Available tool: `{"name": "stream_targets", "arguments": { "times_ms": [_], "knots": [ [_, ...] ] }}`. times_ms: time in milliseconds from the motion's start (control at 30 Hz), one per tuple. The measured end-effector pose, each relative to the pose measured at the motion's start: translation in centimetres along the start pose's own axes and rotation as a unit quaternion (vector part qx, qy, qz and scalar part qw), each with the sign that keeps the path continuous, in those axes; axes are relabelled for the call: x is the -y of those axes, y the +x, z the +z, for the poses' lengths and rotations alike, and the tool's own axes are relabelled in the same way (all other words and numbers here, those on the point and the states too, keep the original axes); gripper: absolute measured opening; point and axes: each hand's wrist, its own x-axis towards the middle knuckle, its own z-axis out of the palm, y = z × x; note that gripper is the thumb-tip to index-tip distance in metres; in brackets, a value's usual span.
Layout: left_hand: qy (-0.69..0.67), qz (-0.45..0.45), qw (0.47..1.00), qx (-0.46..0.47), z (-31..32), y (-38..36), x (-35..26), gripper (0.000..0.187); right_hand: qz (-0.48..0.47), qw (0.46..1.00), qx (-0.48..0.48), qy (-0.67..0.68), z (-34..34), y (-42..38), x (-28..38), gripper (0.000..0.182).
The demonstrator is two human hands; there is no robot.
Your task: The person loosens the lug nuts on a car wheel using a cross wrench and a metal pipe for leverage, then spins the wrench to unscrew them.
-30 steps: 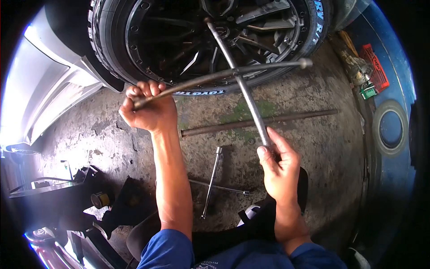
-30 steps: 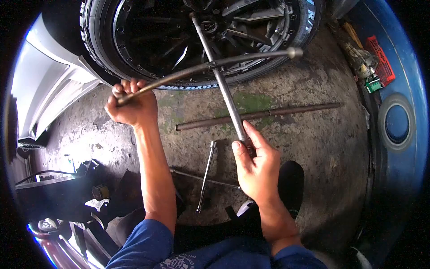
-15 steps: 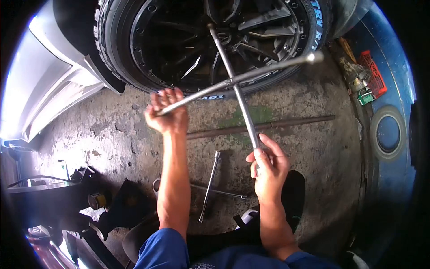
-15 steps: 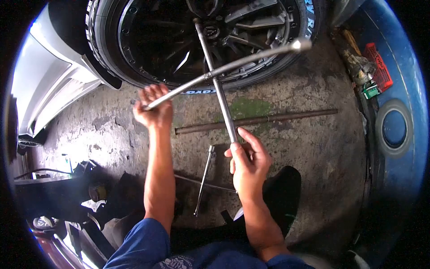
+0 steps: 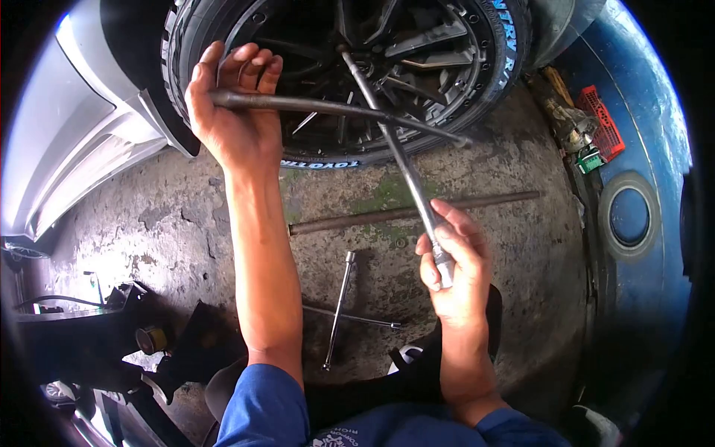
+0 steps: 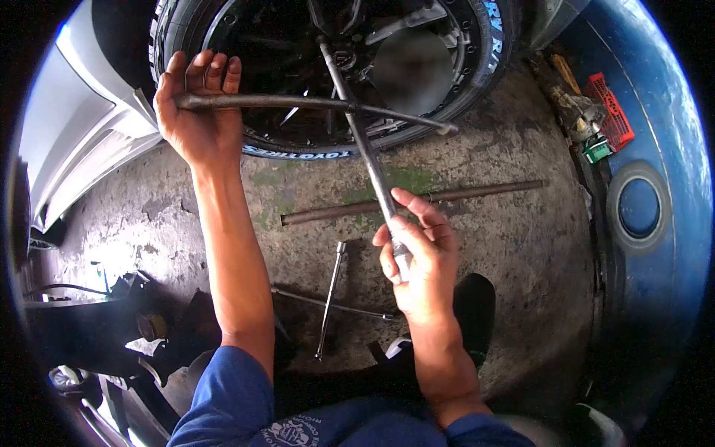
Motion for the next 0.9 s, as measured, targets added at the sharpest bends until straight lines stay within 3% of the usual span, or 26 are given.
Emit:
{"name": "stream_targets", "arguments": {
  "times_ms": [267,333,433,500,600,667,800,867,900],
  "knots": [
    [-0.015,-0.010,0.996,0.084,-1.6,-0.6,0.8,0.039,0.117,0.984,-0.031,0.128,-2.4,0.8,-4.7,0.026],
    [0.037,-0.009,0.996,0.080,0.3,-0.7,0.7,0.038,0.159,0.972,-0.067,0.161,-2.6,1.0,-5.2,0.025],
    [0.116,-0.031,0.988,0.094,2.5,-0.1,0.9,0.040,0.183,0.965,-0.047,0.184,-2.6,1.1,-5.1,0.010],
    [0.133,-0.004,0.987,0.094,2.8,0.0,1.1,0.038,0.164,0.971,-0.039,0.170,-2.8,1.2,-4.3,0.011],
    [0.143,0.063,0.986,0.064,1.3,-0.6,1.0,0.038,0.111,0.980,-0.022,0.161,-3.7,1.3,-2.5,0.022],
    [0.111,0.091,0.989,-0.033,-1.4,-2.2,1.0,0.036,0.045,0.991,0.002,0.127,-3.3,1.3,-0.6,0.031],
    [0.170,0.113,0.972,-0.113,-10.5,-7.1,3.1,0.033,0.064,0.959,0.101,0.256,-3.2,0.9,0.8,0.040],
    [0.242,0.004,0.940,-0.239,-14.4,-10.1,5.0,0.035,0.070,0.962,0.069,0.253,-1.9,0.4,0.2,0.038],
    [0.292,-0.044,0.923,-0.247,-16.7,-11.5,6.4,0.037,0.071,0.964,0.053,0.250,-1.6,0.3,-0.2,0.037]
  ]
}}
